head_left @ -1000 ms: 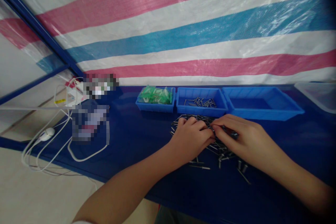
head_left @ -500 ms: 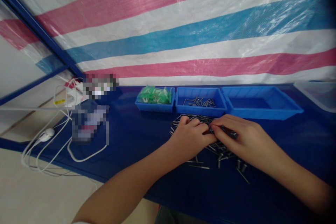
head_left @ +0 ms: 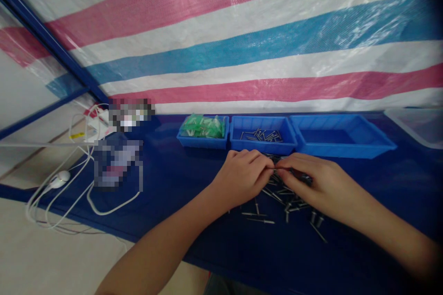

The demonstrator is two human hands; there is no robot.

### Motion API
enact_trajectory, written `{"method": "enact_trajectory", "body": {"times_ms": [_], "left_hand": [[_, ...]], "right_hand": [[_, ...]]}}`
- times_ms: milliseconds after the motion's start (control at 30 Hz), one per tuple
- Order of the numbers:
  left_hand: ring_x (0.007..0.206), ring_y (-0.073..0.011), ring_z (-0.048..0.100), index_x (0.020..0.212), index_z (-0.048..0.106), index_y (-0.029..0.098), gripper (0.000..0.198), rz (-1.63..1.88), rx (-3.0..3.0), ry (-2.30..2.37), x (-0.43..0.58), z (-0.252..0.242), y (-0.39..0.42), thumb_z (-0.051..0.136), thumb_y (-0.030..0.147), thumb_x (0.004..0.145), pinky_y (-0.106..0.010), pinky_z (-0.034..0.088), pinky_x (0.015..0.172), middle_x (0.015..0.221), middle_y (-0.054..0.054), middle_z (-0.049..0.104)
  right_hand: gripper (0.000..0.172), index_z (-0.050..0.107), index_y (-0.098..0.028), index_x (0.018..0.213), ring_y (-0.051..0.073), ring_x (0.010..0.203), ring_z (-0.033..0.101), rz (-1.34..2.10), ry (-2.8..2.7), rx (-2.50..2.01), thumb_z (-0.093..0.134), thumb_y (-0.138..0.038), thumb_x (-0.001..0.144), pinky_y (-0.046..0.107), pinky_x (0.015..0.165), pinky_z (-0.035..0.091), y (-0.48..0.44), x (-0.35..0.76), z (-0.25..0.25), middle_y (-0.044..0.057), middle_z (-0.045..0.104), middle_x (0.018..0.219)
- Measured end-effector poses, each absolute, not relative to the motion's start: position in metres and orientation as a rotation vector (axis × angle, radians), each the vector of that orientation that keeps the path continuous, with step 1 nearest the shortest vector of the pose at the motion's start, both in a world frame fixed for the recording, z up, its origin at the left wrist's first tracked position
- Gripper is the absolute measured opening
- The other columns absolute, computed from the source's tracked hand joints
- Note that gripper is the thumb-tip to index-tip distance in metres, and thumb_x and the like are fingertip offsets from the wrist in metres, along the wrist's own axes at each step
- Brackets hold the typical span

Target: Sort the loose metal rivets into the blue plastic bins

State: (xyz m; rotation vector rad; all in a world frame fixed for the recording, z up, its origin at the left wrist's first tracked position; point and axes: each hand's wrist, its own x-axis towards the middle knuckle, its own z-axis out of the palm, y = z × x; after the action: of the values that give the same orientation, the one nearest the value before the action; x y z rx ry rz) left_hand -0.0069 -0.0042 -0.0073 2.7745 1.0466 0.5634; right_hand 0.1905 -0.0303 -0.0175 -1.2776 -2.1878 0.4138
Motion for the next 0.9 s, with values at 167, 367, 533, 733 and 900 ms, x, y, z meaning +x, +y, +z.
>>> {"method": "enact_trajectory", "body": {"times_ms": [167, 367, 533, 733, 900], "left_hand": [[0.089, -0.0156, 0.059, 0.094, 0.06, 0.017, 0.014, 0.733, 2.498, 1.013, -0.0088, -0.0051, -0.0016, 0.048, 0.025, 0.093, -0.029, 0.041, 0.079, 0.098, -0.004, 0.066], [0.078, -0.0128, 0.06, 0.095, 0.064, 0.017, 0.018, 0.87, 2.16, 1.015, -0.0058, -0.0089, -0.0041, 0.055, 0.032, 0.09, -0.024, 0.047, 0.071, 0.088, -0.003, 0.065], [0.075, -0.0121, 0.059, 0.095, 0.064, 0.018, 0.019, 0.9, 2.121, 1.013, -0.006, -0.0079, -0.0053, 0.055, 0.033, 0.09, -0.023, 0.048, 0.067, 0.086, -0.002, 0.065], [0.075, -0.0113, 0.059, 0.096, 0.064, 0.017, 0.019, 0.947, 2.162, 0.998, -0.0067, -0.007, -0.0056, 0.054, 0.033, 0.091, -0.023, 0.048, 0.068, 0.085, -0.002, 0.064], [0.074, -0.0105, 0.058, 0.097, 0.063, 0.017, 0.017, 0.998, 2.193, 0.953, -0.0081, -0.0069, -0.0059, 0.053, 0.03, 0.091, -0.023, 0.048, 0.07, 0.087, -0.002, 0.064]], "right_hand": [[0.023, 0.066, -0.022, 0.085, 0.017, 0.079, 0.065, 0.492, -2.169, -1.244, 0.046, -0.031, 0.093, 0.029, 0.071, 0.049, -0.0296, 0.1879, -0.0157, 0.004, 0.069, 0.089], [0.025, 0.068, -0.023, 0.1, 0.017, 0.08, 0.066, 0.575, -2.077, -1.229, 0.047, -0.036, 0.093, 0.028, 0.071, 0.051, -0.0306, 0.1873, -0.0161, 0.004, 0.07, 0.091], [0.028, 0.069, -0.022, 0.103, 0.019, 0.081, 0.066, 0.615, -2.023, -1.223, 0.049, -0.038, 0.093, 0.029, 0.069, 0.052, -0.0311, 0.1865, -0.0173, 0.006, 0.071, 0.091], [0.027, 0.068, -0.022, 0.104, 0.019, 0.084, 0.067, 0.695, -1.968, -1.212, 0.051, -0.039, 0.092, 0.028, 0.071, 0.054, -0.0311, 0.184, -0.0187, 0.006, 0.072, 0.096], [0.027, 0.068, -0.022, 0.101, 0.02, 0.086, 0.068, 0.81, -1.882, -1.23, 0.053, -0.042, 0.09, 0.027, 0.068, 0.055, -0.0308, 0.183, -0.0192, 0.004, 0.073, 0.097]]}}
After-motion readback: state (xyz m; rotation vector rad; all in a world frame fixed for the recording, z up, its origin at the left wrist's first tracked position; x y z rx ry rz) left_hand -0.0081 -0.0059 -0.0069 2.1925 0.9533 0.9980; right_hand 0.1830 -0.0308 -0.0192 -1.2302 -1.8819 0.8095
